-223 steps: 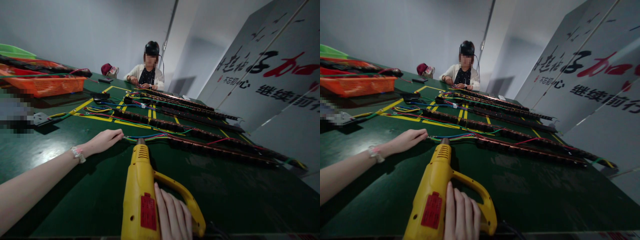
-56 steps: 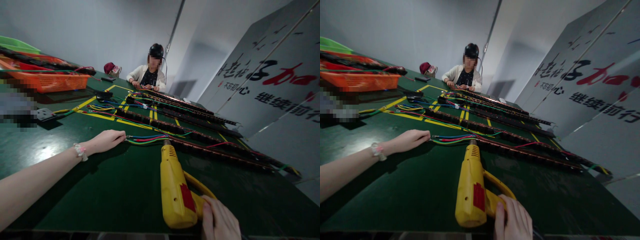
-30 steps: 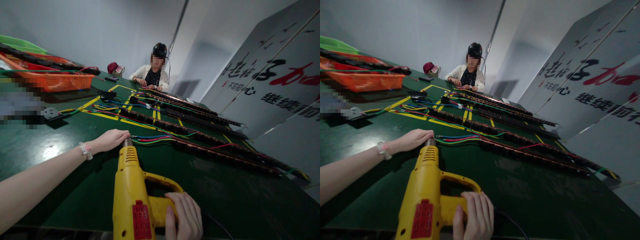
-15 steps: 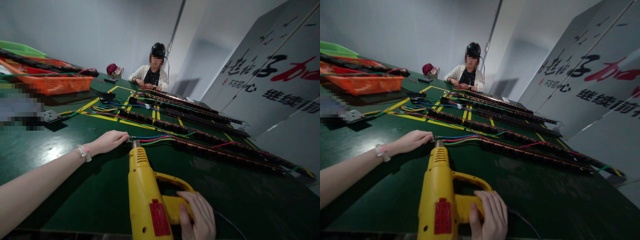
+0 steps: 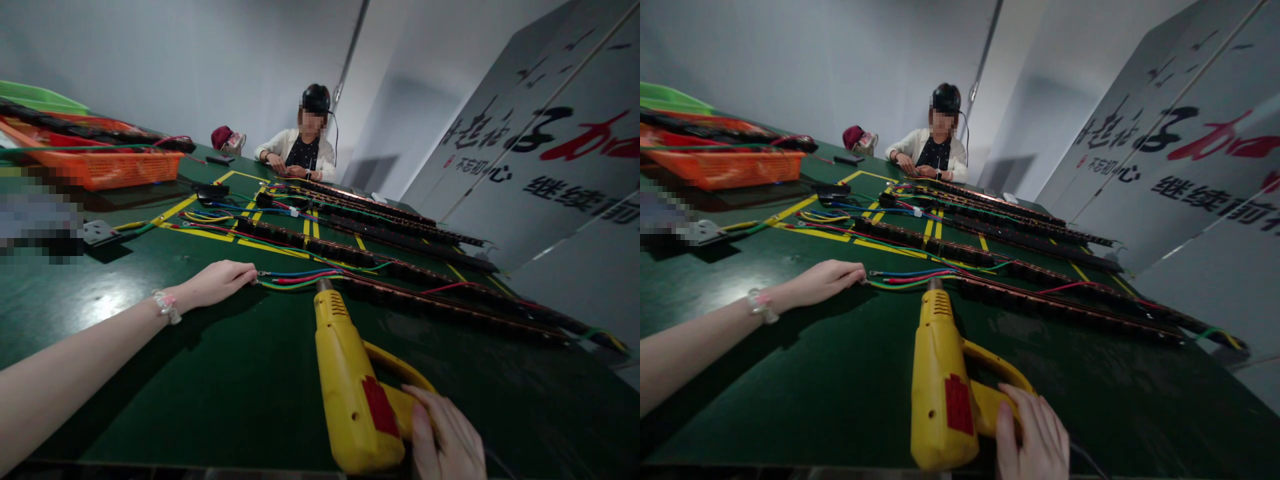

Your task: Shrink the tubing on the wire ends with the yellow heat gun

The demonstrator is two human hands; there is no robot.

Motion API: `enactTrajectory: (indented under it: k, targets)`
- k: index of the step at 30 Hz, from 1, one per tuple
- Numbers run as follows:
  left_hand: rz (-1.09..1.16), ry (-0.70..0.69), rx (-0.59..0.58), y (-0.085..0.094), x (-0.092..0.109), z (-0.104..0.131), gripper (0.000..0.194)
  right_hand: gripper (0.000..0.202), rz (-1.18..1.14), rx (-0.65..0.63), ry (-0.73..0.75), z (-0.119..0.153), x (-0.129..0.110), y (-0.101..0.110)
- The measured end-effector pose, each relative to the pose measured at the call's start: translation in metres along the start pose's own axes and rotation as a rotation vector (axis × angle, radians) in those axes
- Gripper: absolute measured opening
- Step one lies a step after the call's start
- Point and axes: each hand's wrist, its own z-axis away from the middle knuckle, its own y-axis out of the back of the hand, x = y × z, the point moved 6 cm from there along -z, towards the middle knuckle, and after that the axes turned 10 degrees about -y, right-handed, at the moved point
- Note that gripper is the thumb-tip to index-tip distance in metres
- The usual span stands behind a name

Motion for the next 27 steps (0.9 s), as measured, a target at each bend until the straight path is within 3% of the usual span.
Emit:
enactTrajectory:
  k: [12,20,27]
  targets:
    - [-0.019,-0.019,0.012,-0.003,-0.003,0.000,0.037,0.039,0.054,0.030,-0.067,-0.005,0.004,0.007]
    - [-0.019,-0.013,0.014,-0.002,-0.001,-0.001,0.037,0.025,0.110,0.128,0.157,0.004,-0.012,0.012]
    - [-0.010,-0.004,0.017,-0.003,-0.002,-0.001,0.036,0.024,0.091,0.118,0.199,0.014,-0.034,0.008]
